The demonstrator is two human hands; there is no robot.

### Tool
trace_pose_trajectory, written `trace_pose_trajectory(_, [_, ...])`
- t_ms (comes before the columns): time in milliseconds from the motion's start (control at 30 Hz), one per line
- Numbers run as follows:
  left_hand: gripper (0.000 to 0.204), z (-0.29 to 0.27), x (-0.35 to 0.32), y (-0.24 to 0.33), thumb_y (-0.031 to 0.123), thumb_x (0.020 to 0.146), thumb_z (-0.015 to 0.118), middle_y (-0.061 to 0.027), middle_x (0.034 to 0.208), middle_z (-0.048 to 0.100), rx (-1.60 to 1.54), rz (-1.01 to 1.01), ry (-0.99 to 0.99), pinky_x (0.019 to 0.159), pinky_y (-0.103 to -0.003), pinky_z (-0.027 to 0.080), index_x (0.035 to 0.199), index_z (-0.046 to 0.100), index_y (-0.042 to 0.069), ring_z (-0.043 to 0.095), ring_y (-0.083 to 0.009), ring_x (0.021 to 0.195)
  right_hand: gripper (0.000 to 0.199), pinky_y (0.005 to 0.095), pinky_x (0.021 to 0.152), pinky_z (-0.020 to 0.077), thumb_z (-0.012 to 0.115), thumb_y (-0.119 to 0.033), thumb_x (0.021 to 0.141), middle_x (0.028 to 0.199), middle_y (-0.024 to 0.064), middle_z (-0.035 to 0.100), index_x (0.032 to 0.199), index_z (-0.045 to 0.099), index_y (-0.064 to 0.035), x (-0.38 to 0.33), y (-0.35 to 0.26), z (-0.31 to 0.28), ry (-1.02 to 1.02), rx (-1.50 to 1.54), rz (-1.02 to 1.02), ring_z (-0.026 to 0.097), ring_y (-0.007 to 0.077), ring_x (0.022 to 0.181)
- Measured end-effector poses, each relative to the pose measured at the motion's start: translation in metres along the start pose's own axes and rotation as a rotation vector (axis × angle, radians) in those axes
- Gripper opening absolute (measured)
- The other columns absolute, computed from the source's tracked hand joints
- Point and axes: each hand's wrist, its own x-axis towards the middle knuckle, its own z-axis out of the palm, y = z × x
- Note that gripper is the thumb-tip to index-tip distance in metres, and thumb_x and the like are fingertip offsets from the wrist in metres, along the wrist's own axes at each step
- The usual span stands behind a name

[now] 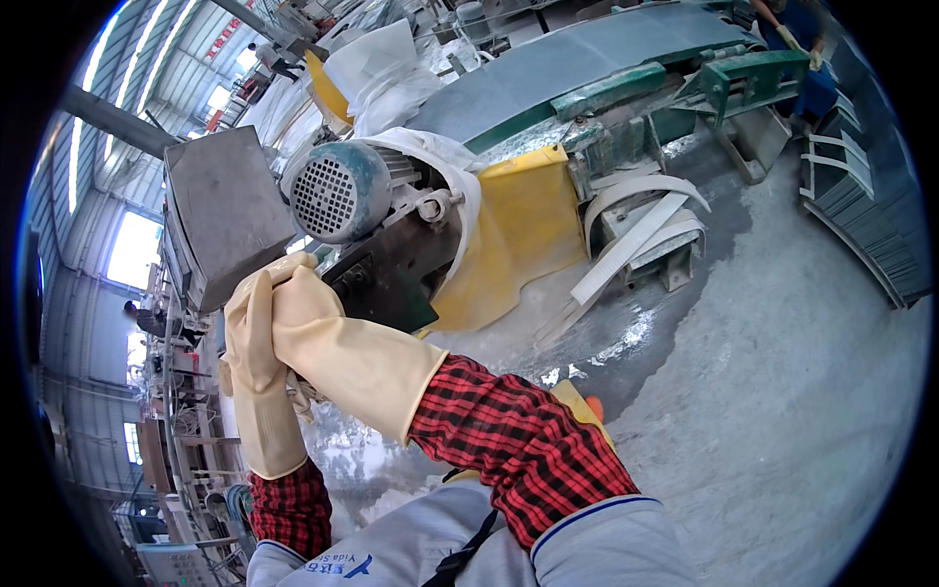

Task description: The person handles dark rectangular stone slabs in a factory setting, repeatedly placing them onto a conveyor belt and guiding them through a processing machine. The person also uses a handheld power tool to grind or polish the edges of the slabs and operates a control panel to manage the machinery.

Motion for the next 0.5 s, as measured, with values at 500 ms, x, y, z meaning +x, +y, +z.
trace_pose_trajectory(500, [0.043,0.019,-0.032,-0.025,0.022,0.109,0.041,-0.0187,0.116,0.071,-0.133,-0.082,0.371,0.1,-0.034,0.047,0.109,0.071,-0.008,0.065,-0.0245,0.109,0.013,0.0351,0.075,0.0578,0.064,-0.017,0.081,0.09,0.0114,0.074,0.086,0.073,-0.0085,-0.016,-0.006,0.023,0.198,-0.723,-0.3,0.072,0.0259,0.087])
